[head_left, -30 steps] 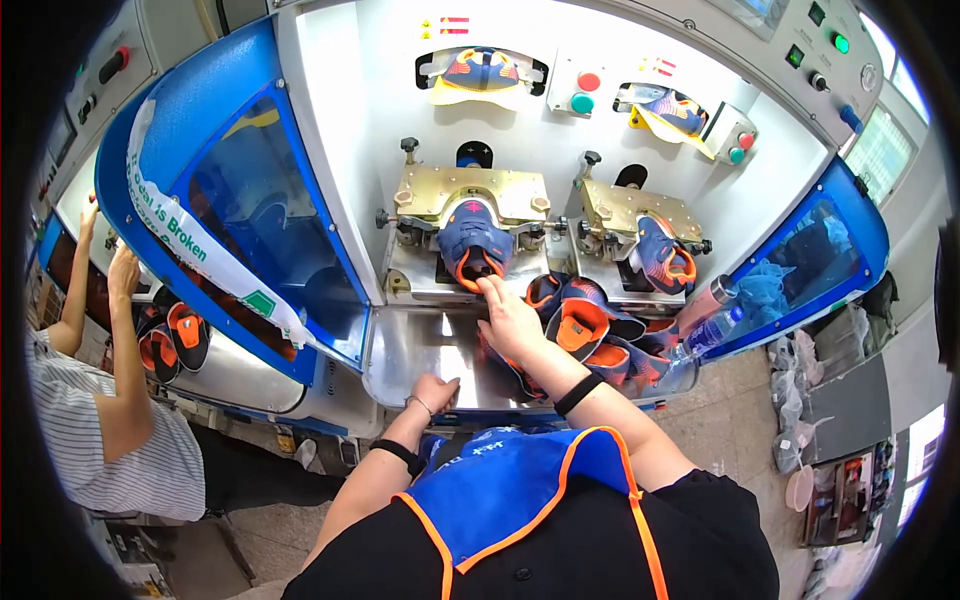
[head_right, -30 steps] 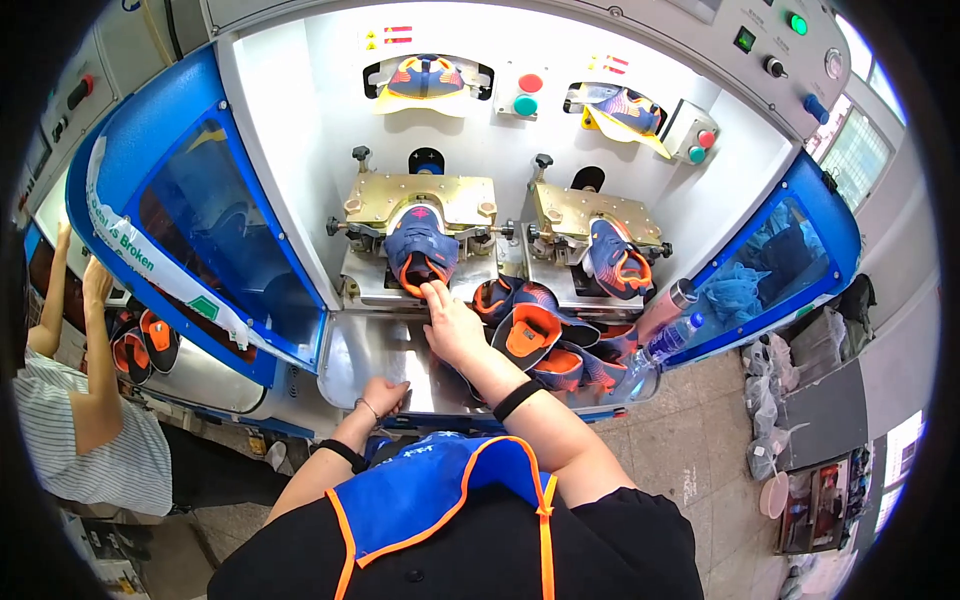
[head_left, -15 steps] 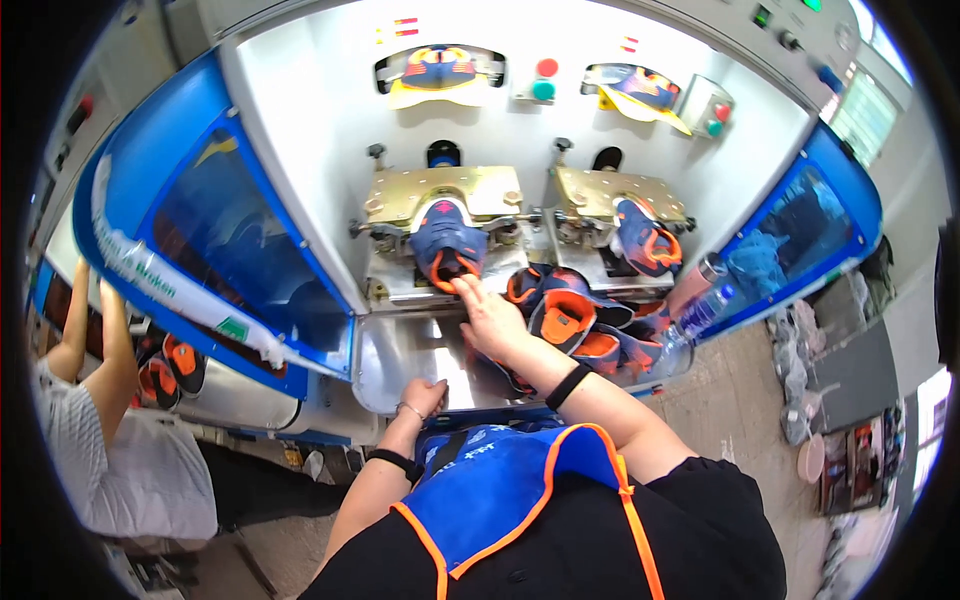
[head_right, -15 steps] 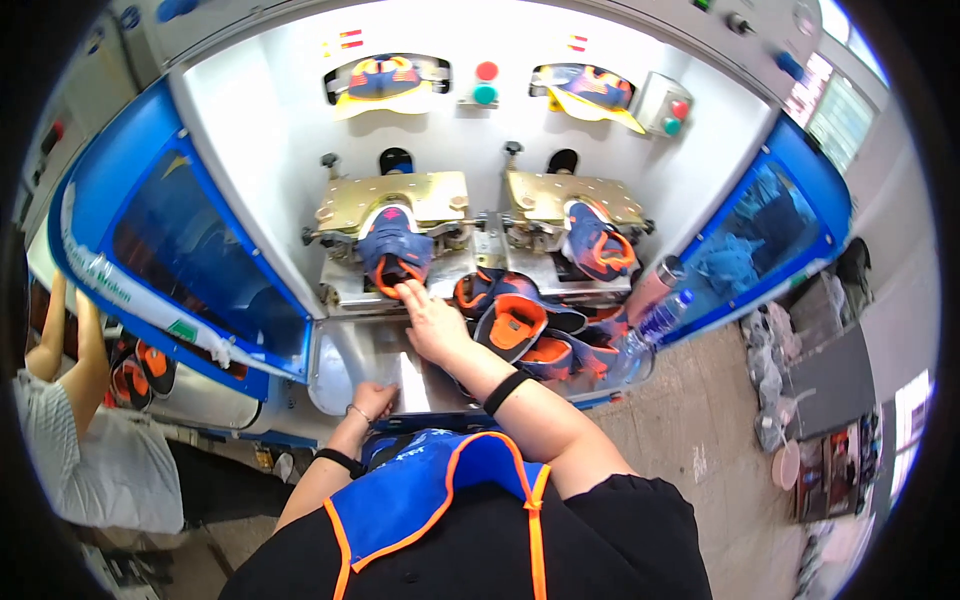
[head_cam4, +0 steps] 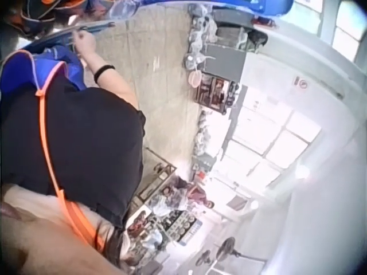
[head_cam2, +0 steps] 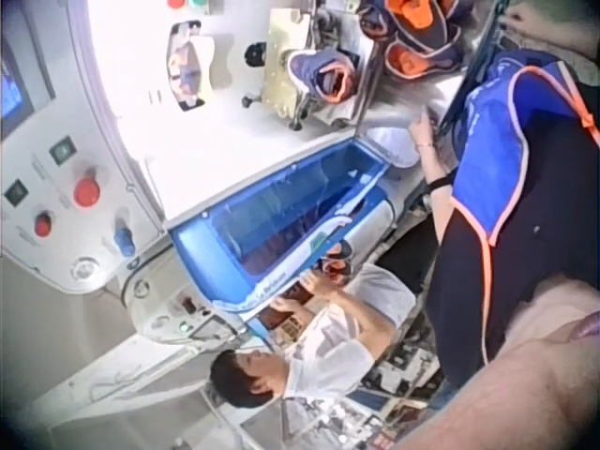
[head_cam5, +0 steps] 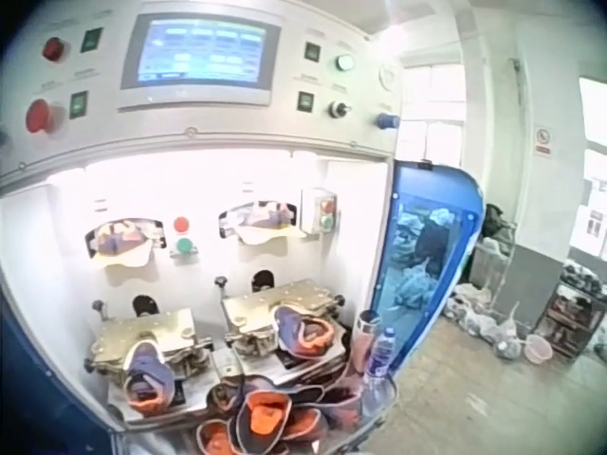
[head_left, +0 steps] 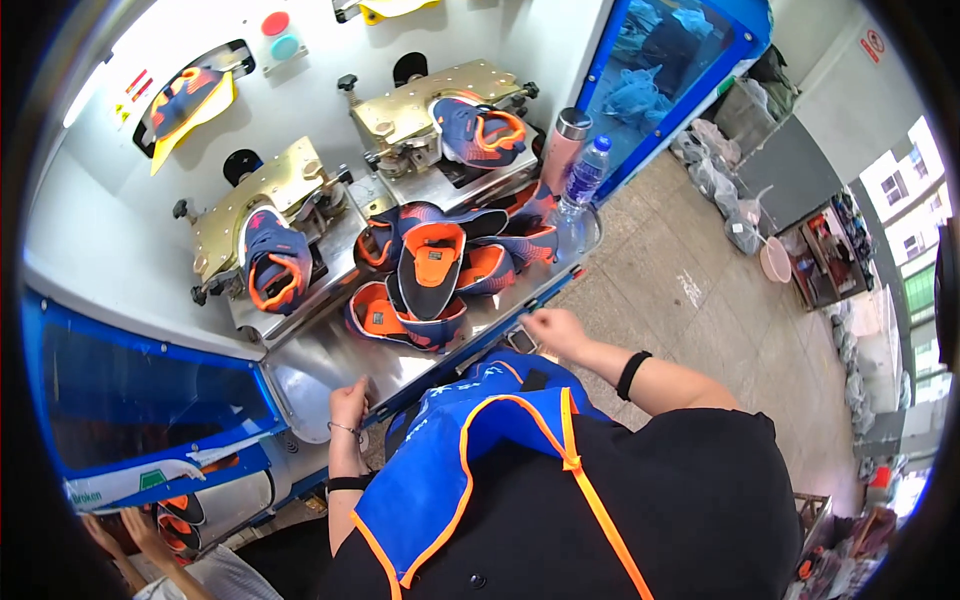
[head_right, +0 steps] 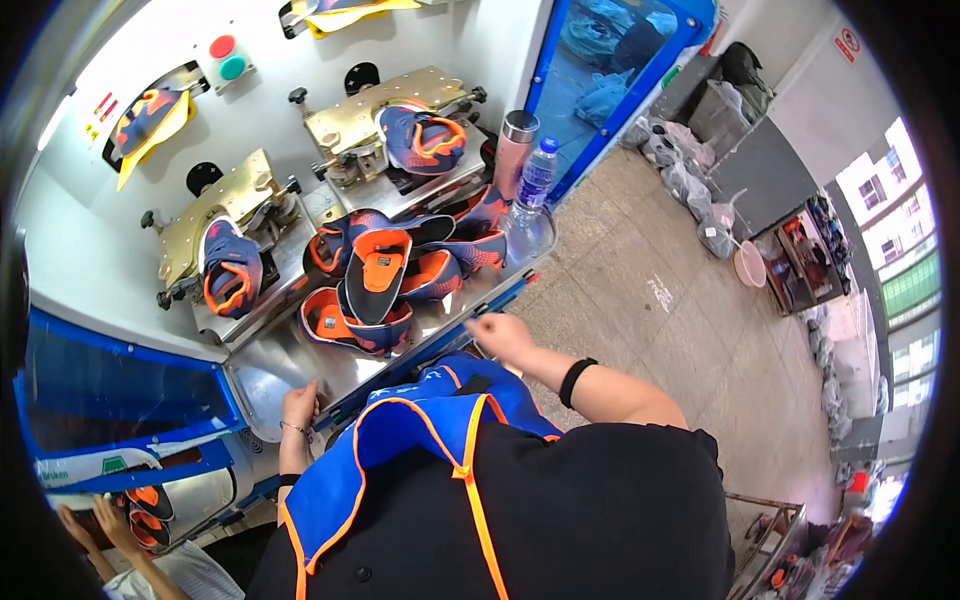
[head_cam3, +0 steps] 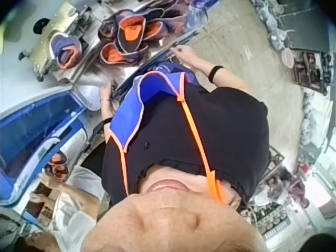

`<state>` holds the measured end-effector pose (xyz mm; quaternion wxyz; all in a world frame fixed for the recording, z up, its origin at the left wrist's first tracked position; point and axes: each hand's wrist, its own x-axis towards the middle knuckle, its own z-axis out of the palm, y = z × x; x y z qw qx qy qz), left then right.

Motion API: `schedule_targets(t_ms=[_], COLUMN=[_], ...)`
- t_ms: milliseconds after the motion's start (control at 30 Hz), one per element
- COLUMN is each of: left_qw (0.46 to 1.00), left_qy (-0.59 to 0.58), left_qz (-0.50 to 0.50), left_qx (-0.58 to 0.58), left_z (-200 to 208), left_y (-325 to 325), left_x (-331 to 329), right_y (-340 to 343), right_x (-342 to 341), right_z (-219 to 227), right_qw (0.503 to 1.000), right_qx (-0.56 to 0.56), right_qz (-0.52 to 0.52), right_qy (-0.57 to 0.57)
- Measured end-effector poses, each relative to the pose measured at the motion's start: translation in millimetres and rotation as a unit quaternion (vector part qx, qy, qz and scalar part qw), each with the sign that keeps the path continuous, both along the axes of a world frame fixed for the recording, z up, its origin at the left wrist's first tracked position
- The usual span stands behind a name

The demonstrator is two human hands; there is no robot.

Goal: Operating an industrial shoe lasting or molding machine to shape the uppers and then transporting finished uppers to a sorting table.

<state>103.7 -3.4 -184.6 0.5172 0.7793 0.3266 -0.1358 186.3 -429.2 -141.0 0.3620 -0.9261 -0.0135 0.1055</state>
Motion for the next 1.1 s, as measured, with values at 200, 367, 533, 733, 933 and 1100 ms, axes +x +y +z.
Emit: schedule_targets(t_ms=[200,367,533,733,933,1100], left_qw=[0.997,0.998,0.998,0.997,0.998,0.997], left_qy=[0.071,0.052,0.029,-0.015,-0.034,-0.014], left_qz=[-0.02,-0.021,0.047,0.053,0.056,0.064], left_qx=[-0.012,0.021,0.035,0.052,0.001,-0.034], left_z=[7,13,0,-3,-7,-2], left_y=[3,-6,-1,-9,-6,-4], left_x=[3,7,-17,-9,-11,-8], right_y=[-70,-69,-31,-50,-56,-59], right_x=[58,118,126,112,115,102], right_z=[-57,-113,-117,-82,-83,-58], right_qw=[0.836,0.734,0.757,0.773,0.801,0.824], right_qx=[0.343,0.459,0.391,0.429,0.353,-0.02], right_qz=[-0.397,-0.492,-0.51,-0.443,-0.458,-0.493], right_qy=[0.157,0.095,0.118,0.151,0.151,-0.277])
